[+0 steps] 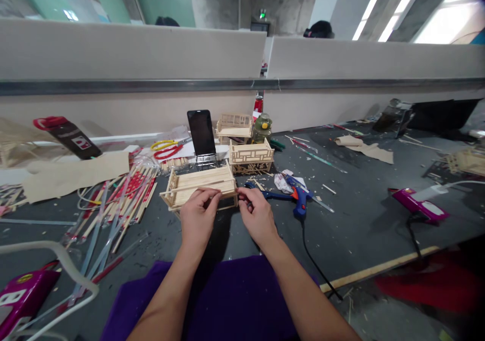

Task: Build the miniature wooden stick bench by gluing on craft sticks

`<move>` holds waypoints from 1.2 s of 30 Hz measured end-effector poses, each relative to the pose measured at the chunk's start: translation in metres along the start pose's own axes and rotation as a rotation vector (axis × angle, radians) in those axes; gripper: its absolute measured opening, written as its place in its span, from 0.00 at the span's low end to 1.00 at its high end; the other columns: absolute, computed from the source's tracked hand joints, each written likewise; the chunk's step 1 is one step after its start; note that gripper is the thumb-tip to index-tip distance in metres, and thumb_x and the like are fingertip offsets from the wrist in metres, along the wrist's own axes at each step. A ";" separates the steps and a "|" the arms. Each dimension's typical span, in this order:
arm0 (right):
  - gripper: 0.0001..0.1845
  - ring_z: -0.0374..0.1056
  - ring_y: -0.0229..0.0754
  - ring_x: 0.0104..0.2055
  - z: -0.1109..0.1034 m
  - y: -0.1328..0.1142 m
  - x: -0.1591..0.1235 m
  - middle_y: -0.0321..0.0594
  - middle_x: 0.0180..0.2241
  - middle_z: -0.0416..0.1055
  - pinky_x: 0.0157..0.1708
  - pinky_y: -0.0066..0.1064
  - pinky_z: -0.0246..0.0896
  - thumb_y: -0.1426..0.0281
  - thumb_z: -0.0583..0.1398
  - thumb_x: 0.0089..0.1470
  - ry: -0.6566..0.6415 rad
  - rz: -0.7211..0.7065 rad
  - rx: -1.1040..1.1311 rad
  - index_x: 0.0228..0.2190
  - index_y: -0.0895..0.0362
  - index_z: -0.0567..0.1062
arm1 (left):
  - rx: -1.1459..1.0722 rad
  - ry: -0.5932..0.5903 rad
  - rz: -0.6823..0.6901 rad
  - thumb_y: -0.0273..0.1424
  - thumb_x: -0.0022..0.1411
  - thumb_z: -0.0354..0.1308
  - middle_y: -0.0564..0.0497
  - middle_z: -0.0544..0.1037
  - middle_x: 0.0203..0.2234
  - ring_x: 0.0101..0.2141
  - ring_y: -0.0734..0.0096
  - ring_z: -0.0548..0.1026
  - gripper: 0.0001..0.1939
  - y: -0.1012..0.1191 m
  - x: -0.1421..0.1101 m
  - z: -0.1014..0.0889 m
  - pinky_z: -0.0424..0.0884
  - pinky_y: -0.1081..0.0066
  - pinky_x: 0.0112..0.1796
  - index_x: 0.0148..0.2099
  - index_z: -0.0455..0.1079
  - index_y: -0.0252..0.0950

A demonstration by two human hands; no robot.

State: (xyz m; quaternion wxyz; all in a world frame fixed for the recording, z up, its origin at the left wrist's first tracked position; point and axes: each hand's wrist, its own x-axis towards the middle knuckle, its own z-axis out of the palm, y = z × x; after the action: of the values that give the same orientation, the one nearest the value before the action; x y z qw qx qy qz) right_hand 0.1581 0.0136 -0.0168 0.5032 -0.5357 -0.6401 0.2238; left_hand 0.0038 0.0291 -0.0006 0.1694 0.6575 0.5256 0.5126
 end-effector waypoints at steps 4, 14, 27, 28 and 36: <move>0.19 0.71 0.40 0.38 0.000 0.001 0.000 0.42 0.39 0.71 0.38 0.30 0.68 0.79 0.54 0.55 0.001 -0.002 0.006 0.46 0.55 0.76 | 0.002 0.003 0.001 0.32 0.61 0.58 0.50 0.79 0.33 0.35 0.68 0.77 0.08 -0.001 0.001 0.001 0.70 0.71 0.38 0.34 0.77 0.37; 0.19 0.71 0.42 0.38 0.001 0.003 0.000 0.43 0.38 0.71 0.37 0.32 0.68 0.79 0.55 0.55 0.004 -0.016 0.009 0.46 0.54 0.76 | -0.015 0.009 0.015 0.32 0.61 0.59 0.50 0.79 0.33 0.35 0.68 0.77 0.07 -0.002 0.001 0.001 0.70 0.70 0.38 0.34 0.78 0.37; 0.18 0.71 0.41 0.38 0.000 0.004 0.000 0.43 0.38 0.71 0.36 0.31 0.68 0.78 0.54 0.55 0.014 -0.013 0.015 0.45 0.55 0.76 | -0.007 0.048 -0.062 0.34 0.60 0.59 0.50 0.80 0.32 0.33 0.69 0.76 0.08 0.003 0.002 -0.006 0.69 0.72 0.35 0.34 0.78 0.36; 0.18 0.71 0.41 0.38 0.000 0.004 0.000 0.42 0.38 0.71 0.36 0.31 0.68 0.78 0.54 0.55 0.016 -0.006 0.013 0.45 0.55 0.76 | -0.003 0.056 -0.078 0.34 0.60 0.59 0.50 0.80 0.32 0.32 0.69 0.76 0.09 0.004 0.002 -0.008 0.68 0.72 0.34 0.34 0.78 0.36; 0.09 0.70 0.41 0.36 -0.003 0.002 0.000 0.42 0.36 0.74 0.36 0.31 0.65 0.71 0.55 0.59 0.148 0.076 0.051 0.38 0.56 0.75 | -0.042 -0.039 -0.194 0.37 0.59 0.59 0.52 0.80 0.27 0.27 0.71 0.73 0.11 0.013 0.000 -0.019 0.65 0.73 0.29 0.34 0.78 0.35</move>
State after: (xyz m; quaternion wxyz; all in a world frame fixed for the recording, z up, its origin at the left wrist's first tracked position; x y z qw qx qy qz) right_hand 0.1622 0.0133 -0.0176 0.5537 -0.5617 -0.5745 0.2187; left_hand -0.0054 0.0184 0.0173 0.2423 0.6097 0.5723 0.4919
